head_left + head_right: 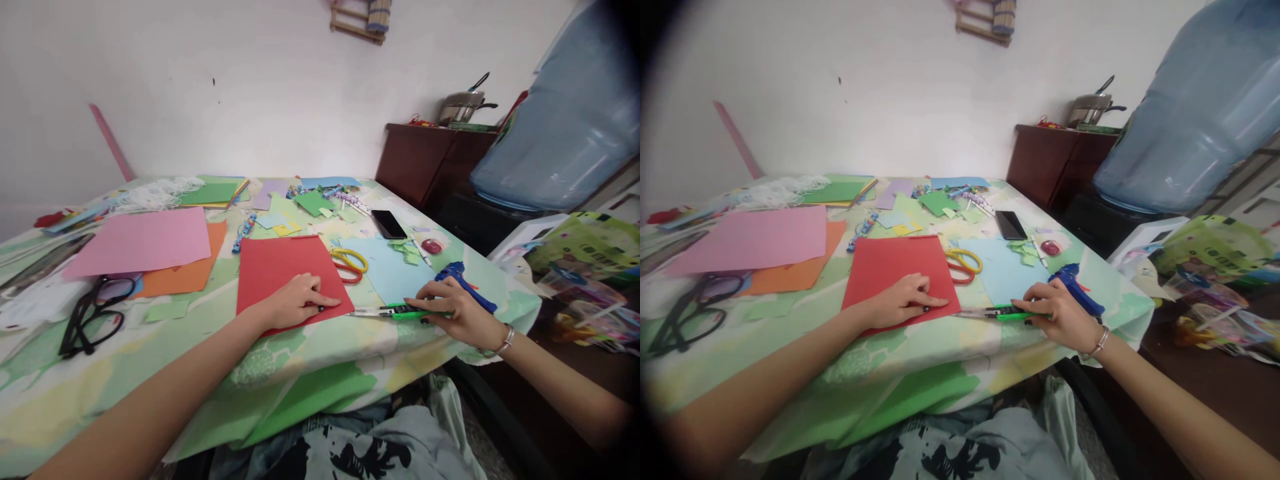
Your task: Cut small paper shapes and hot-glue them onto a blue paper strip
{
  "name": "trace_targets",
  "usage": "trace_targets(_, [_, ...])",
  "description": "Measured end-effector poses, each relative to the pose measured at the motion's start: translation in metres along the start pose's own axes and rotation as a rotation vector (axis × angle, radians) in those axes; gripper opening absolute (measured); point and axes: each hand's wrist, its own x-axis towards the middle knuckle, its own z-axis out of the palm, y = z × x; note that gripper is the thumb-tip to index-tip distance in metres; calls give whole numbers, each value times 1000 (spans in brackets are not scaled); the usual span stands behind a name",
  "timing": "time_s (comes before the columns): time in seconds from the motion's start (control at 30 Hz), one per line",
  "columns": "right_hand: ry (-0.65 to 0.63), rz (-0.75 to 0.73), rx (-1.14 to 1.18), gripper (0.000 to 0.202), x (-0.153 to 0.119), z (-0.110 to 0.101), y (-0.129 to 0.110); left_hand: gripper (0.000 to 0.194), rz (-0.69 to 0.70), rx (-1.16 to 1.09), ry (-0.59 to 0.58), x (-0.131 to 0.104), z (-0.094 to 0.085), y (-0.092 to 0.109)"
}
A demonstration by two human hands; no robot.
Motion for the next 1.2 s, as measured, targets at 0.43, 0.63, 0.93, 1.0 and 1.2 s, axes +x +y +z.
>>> trace_targets(0.43, [-8,10,10,33,1,0,-4,41,2,-13,-1,0,1,-2])
trace_targets(0.63, [14,7,1,33,5,2,-4,40,-3,-27,6,0,3,-3])
trace_targets(0.93, [-2,-10,22,33,5,2,-6,42,-7,-13,-3,0,3,-3])
trace_targets(1.0, [3,-14,24,32,4,2,-8,43,-7,-11,-1,0,3,-3])
trace_targets(1.2, [28,24,23,31,-3,0,-8,41,-11,-19,-2,0,1,-2])
